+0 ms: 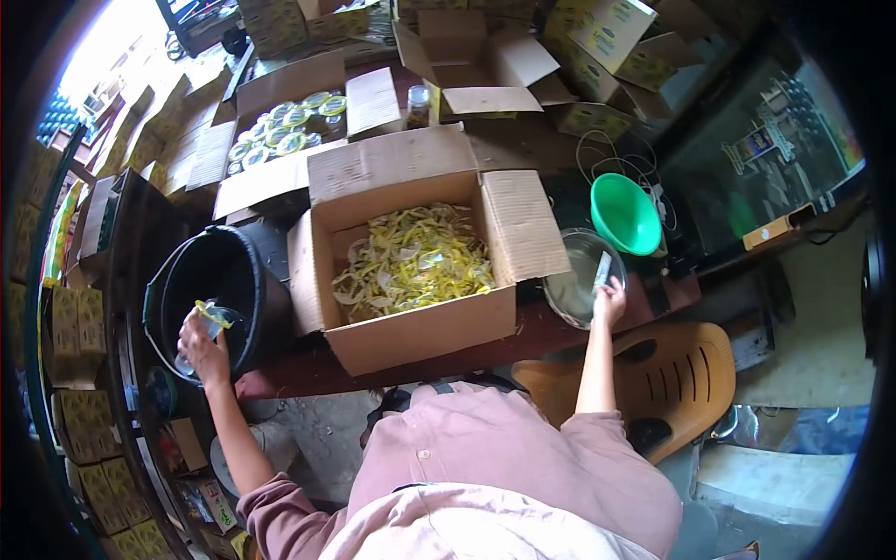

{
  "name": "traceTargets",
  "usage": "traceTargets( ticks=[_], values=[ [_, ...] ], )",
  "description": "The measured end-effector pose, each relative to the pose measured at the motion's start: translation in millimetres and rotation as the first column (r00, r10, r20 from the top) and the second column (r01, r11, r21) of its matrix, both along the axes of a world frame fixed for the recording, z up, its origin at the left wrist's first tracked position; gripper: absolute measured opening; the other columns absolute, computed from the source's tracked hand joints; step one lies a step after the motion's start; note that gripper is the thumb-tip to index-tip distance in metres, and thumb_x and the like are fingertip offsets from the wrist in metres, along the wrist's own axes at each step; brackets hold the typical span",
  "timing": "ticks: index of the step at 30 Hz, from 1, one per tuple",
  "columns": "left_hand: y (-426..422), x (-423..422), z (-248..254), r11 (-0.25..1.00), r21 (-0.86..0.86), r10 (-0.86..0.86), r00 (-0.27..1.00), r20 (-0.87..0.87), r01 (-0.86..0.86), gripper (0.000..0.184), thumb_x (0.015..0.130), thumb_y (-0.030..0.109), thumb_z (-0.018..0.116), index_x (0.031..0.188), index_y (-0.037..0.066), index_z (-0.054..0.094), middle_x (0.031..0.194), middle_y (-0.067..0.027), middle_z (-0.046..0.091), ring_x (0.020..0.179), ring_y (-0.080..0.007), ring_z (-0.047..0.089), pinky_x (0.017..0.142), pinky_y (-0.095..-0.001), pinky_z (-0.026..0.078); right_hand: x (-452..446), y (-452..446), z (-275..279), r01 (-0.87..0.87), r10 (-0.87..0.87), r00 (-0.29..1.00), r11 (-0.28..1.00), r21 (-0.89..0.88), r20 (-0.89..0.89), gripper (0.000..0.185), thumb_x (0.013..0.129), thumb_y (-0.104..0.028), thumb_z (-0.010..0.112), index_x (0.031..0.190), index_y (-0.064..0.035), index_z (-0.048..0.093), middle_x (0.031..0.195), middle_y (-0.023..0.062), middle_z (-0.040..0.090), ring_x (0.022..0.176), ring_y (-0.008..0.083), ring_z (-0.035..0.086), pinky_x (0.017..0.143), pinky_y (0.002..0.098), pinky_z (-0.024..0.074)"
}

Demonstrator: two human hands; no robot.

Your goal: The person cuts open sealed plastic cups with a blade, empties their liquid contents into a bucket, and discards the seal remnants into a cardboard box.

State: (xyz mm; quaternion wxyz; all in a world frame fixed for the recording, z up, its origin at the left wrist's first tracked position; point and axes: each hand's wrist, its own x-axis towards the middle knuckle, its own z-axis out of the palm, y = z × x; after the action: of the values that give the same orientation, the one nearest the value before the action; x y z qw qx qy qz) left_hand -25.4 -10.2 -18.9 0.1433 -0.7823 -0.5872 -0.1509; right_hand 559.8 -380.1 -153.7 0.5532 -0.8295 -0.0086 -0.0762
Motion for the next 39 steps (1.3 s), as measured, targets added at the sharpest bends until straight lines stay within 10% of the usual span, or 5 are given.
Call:
traceTargets(
  ticks=[15,22,31,36,39],
  values=[
    [-3.8,4.5,6.1,0.989,-0.011,0.142,0.981,-0.134,-0.145,0.064,0.063,0.007,0.071,0.121,0.012,0.043,0.117,-0.006,0.049,0.113,-0.025,0.044,0.095,-0.0409,0.032,81.5,8.1,-110.2,-0.41,0.256,0.826,0.885,-0.223,-0.502,0.04,0.063,-0.003,0.063,0.103,-0.0051,0.065,0.087,0.0083,0.066,0.077,0.0177,0.062,0.064,0.0285,0.0493],
    [-5.2,5.1,7.4,0.992,0.015,0.129,0.985,-0.112,-0.128,0.061,0.064,0.006,0.07,0.119,0.012,0.045,0.115,-0.0055,0.05,0.112,-0.0248,0.044,0.095,-0.0402,0.032,45.7,15.8,-27.1,-0.327,0.412,0.911,0.688,-0.648,-0.022,0.028,0.064,0.0,0.056,0.09,-0.0058,0.067,0.081,0.0153,0.065,0.076,0.0278,0.064,0.068,0.0337,0.0495],
    [-3.9,6.1,10.7,0.998,0.062,0.016,0.991,-0.13,-0.008,0.05,0.063,0.003,0.062,0.112,0.006,0.052,0.111,-0.0081,0.053,0.107,-0.0252,0.047,0.093,-0.0378,0.033,4.6,16.0,64.5,-0.172,0.548,0.829,0.446,-0.878,0.117,0.038,0.071,-0.001,0.05,0.105,-0.0136,0.061,0.091,0.0098,0.06,0.087,0.0298,0.058,0.076,0.0416,0.0427],
    [1.0,8.8,31.9,0.993,0.066,-0.086,0.973,-0.212,0.102,0.036,0.069,0.0,0.055,0.104,0.009,0.056,0.106,-0.006,0.055,0.103,-0.023,0.048,0.092,-0.0373,0.032,30.6,-15.6,35.3,-0.158,0.289,0.953,0.732,-0.663,0.091,0.043,0.07,0.005,0.052,0.109,-0.0114,0.061,0.092,0.0108,0.062,0.085,0.0239,0.06,0.075,0.0356,0.047],
    [9.6,8.3,45.6,0.985,0.096,-0.103,0.943,-0.317,0.14,0.028,0.074,0.008,0.055,0.102,0.012,0.056,0.104,-0.0037,0.054,0.104,-0.0212,0.048,0.093,-0.0364,0.032,45.2,-30.0,7.8,-0.227,0.213,0.973,0.954,-0.196,-0.087,0.039,0.073,0.003,0.056,0.111,-0.0053,0.059,0.106,0.0076,0.062,0.09,0.0194,0.059,0.079,0.0306,0.0457]
  ],
)
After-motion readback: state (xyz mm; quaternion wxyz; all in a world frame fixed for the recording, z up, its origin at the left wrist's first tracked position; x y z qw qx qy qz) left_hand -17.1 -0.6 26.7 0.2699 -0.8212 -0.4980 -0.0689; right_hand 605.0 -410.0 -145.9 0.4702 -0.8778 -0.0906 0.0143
